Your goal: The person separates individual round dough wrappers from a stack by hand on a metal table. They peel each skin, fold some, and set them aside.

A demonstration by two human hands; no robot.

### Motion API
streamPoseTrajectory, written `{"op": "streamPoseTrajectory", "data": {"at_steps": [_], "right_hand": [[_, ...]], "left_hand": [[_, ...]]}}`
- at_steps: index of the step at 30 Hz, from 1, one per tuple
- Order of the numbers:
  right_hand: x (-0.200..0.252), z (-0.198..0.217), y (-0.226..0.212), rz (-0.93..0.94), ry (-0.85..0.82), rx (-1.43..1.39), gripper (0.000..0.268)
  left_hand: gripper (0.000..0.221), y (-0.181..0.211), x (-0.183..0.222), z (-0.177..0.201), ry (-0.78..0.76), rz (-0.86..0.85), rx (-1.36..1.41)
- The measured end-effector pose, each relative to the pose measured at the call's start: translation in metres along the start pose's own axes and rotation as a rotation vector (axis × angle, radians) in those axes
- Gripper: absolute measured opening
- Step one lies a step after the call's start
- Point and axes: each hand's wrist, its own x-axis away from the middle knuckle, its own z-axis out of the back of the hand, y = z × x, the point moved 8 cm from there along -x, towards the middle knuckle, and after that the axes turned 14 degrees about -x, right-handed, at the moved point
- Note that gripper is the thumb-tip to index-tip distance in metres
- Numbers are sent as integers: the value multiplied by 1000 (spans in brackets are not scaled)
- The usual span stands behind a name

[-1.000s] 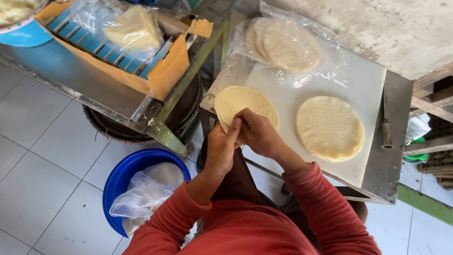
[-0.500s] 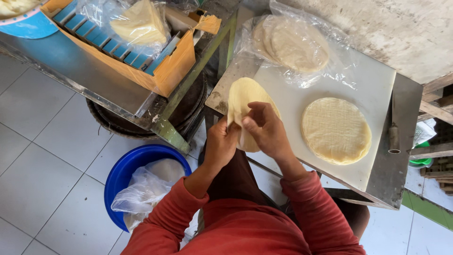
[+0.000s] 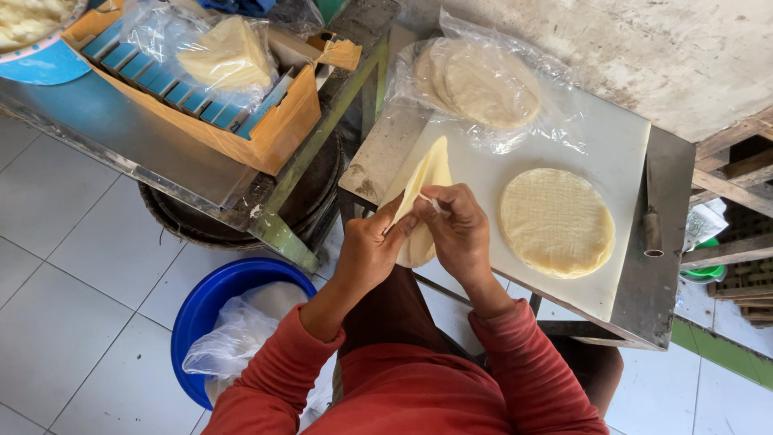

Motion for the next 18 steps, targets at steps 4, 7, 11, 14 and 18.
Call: {"op": "streamPoseTrajectory", "data": {"at_steps": [4, 7, 11, 14, 18], "right_hand": [[6, 7, 10, -109, 88, -81, 19], [6, -4, -4, 34, -7, 207, 21], [8, -12, -7, 96, -108, 352, 21], [7, 5, 15, -141, -13, 154, 19], [8, 22, 33, -320, 112, -223, 14]], "left_hand": [[42, 16, 3, 7, 111, -194, 62], [43, 19, 1, 12, 168, -224, 29], [36, 18, -3, 10, 219, -188, -28], [30, -1, -6, 7, 177, -2, -28], [32, -8, -6, 11, 212, -21, 237]]}}
